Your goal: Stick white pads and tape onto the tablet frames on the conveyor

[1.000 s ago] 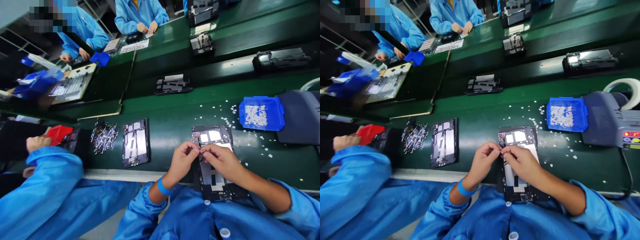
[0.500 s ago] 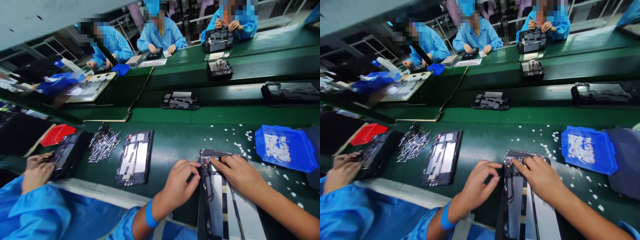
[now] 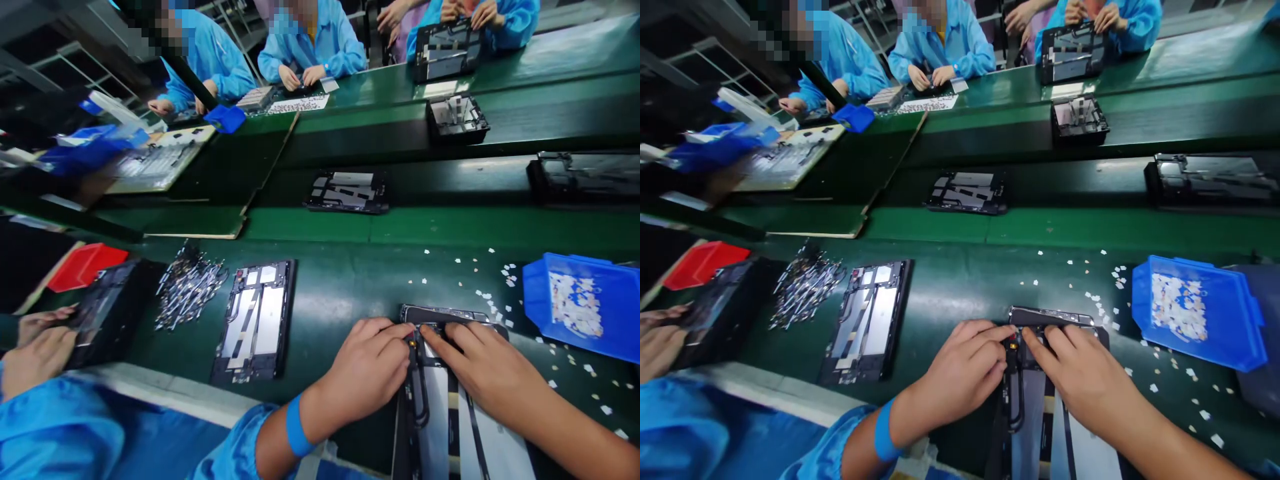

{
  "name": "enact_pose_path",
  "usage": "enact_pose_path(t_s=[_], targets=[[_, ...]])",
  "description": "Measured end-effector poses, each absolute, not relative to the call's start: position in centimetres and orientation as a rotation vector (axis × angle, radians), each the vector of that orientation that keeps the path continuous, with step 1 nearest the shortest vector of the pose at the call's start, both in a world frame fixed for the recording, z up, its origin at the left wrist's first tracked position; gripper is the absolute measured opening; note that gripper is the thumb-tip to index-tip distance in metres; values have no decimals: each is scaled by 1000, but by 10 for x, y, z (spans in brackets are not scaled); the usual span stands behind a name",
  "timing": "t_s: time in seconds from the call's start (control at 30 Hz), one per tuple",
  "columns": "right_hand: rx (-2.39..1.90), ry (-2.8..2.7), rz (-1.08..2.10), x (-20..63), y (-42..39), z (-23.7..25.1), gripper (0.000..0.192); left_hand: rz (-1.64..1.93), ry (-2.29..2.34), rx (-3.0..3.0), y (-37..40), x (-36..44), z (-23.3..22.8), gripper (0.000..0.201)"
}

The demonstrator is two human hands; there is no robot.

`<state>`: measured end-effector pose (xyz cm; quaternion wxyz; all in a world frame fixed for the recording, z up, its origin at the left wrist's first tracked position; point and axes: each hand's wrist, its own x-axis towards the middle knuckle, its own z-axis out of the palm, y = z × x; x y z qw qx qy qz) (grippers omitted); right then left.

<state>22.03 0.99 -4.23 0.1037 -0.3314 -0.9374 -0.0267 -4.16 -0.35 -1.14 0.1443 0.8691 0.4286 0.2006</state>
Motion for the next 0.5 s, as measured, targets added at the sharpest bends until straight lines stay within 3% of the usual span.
enact_pose_path(t_s=[0.27, 0.5], targets=[[-951, -2735, -7, 211, 24, -29, 50, 424, 1211, 2648, -1, -47, -2, 12], [-1151, -2741, -339, 221, 43, -6, 47, 282, 1189, 2692, -1, -43, 0, 14]])
